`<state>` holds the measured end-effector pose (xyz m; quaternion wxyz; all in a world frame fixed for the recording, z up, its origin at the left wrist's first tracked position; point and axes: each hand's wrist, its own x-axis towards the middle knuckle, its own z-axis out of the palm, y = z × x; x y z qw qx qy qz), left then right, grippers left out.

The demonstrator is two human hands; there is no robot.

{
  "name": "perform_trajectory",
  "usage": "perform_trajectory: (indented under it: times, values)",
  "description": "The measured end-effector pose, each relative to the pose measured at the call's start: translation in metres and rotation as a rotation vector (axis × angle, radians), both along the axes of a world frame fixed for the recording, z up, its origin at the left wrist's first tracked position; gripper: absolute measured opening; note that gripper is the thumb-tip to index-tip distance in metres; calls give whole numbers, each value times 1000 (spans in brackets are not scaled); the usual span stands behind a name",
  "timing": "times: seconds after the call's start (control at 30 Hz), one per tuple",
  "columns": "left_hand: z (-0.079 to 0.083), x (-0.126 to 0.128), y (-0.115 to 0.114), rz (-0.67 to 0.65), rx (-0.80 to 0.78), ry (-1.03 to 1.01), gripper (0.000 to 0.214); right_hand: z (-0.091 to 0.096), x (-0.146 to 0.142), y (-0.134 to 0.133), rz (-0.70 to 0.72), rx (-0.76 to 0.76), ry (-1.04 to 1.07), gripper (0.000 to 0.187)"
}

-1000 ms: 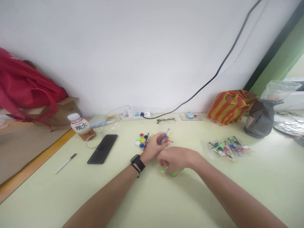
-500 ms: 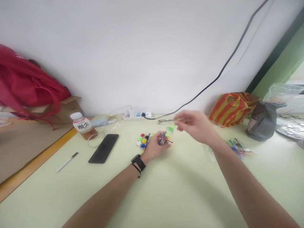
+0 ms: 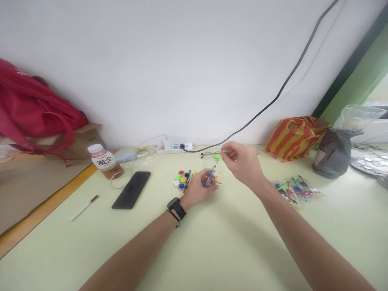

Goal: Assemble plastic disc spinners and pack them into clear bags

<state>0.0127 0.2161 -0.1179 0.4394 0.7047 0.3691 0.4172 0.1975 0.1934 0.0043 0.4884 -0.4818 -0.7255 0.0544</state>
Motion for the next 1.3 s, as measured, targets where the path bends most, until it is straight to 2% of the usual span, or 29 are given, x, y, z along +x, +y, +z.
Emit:
perform_trajectory:
  times: [0.27, 0.37, 0.47, 0.57, 0.7, 0.77, 0.87, 0.97, 1.1, 1.3]
  values:
    - [-3, 2, -1, 10, 25, 33, 49, 7, -2, -4, 110, -109, 227, 11]
    - [-6, 2, 0, 34, 66, 39, 50, 6, -1, -2, 134, -149, 228, 11]
    - [-8, 2, 0, 56, 93, 55, 51, 1, -2, 1, 76, -124, 133, 8]
    - [-6, 2, -1, 50, 97, 69, 48, -3, -3, 1, -34, -24, 22, 9]
    - [0, 2, -4, 76, 118, 66, 44, -1, -1, -2, -131, 105, 32, 12]
    - [2, 2, -4, 100, 127, 71, 43, 2, 1, -3, -144, 120, 35, 13]
    - [1, 2, -3, 113, 132, 85, 44, 8, 3, -4, -100, -17, 85, 11]
    - [-3, 1, -2, 110, 130, 93, 44, 13, 4, -4, -55, -177, 223, 10]
    - [-5, 1, -2, 124, 121, 81, 46, 14, 5, -4, -30, -261, 343, 12]
    - [0, 4, -4, 132, 93, 83, 43, 8, -2, -6, -160, 6, 263, 11]
